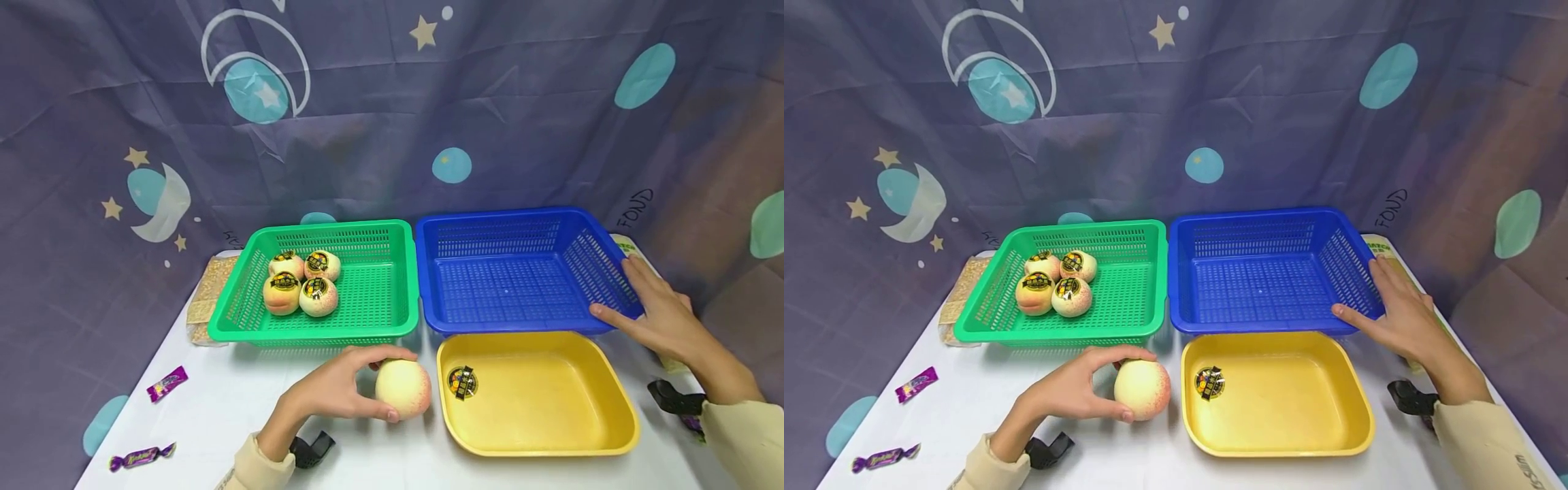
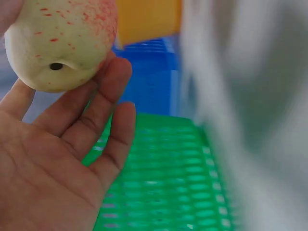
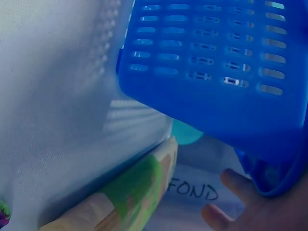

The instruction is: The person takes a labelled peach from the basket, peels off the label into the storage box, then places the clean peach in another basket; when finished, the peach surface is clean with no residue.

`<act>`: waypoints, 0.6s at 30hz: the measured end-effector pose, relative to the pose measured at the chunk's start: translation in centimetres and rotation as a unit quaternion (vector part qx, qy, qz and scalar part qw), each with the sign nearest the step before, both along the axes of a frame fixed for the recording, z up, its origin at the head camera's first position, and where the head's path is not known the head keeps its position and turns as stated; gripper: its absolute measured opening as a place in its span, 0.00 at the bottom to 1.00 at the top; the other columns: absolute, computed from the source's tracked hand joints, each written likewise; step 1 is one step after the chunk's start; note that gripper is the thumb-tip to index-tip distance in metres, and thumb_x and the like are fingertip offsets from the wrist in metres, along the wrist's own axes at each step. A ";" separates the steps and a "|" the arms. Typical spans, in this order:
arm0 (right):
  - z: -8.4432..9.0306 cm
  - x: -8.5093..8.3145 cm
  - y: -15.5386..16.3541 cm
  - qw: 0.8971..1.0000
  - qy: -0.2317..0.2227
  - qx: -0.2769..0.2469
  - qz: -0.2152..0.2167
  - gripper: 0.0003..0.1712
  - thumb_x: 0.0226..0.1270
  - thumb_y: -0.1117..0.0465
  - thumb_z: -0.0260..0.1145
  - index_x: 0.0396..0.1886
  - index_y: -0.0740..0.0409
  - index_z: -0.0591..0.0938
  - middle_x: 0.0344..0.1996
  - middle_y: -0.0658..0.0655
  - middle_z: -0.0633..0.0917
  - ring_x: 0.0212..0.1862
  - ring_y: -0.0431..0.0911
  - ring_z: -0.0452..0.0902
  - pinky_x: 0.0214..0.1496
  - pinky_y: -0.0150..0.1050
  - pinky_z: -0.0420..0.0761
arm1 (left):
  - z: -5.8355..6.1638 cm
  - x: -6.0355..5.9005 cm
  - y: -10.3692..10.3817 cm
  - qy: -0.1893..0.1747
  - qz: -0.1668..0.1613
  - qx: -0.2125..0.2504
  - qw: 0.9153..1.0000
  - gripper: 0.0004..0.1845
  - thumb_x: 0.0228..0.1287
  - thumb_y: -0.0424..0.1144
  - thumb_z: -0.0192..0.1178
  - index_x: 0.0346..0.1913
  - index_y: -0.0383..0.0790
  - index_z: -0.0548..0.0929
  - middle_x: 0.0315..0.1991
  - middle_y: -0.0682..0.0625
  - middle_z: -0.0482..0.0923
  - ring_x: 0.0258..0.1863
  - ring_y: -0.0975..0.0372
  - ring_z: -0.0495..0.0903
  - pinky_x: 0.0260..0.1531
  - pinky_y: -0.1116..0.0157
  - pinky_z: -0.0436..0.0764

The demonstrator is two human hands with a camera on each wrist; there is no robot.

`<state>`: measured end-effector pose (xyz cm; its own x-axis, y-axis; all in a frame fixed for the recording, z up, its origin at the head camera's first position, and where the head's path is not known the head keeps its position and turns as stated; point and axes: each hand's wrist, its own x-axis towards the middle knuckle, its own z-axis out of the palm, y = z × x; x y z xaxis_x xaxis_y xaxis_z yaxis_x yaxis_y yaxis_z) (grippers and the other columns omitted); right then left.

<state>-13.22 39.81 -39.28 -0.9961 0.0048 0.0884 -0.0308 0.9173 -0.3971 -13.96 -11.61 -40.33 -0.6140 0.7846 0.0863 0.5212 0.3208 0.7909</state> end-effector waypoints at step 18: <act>0.3 0.3 0.1 0.998 -0.045 -0.040 0.009 0.61 0.71 0.39 0.60 0.82 0.57 0.30 0.81 0.59 0.24 0.77 0.79 0.31 0.64 0.85 0.27 | 5.9 -3.8 3.7 0.006 -0.037 0.076 0.996 0.39 0.50 0.42 0.79 0.68 0.60 0.77 0.61 0.62 0.80 0.53 0.63 0.79 0.53 0.59 0.81</act>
<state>-12.87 39.92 -38.97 -1.0000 -0.0094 -0.0018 -0.0074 0.8817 -0.4718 -17.77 -7.93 -34.39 -0.5530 0.8051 0.2142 0.5484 0.1582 0.8211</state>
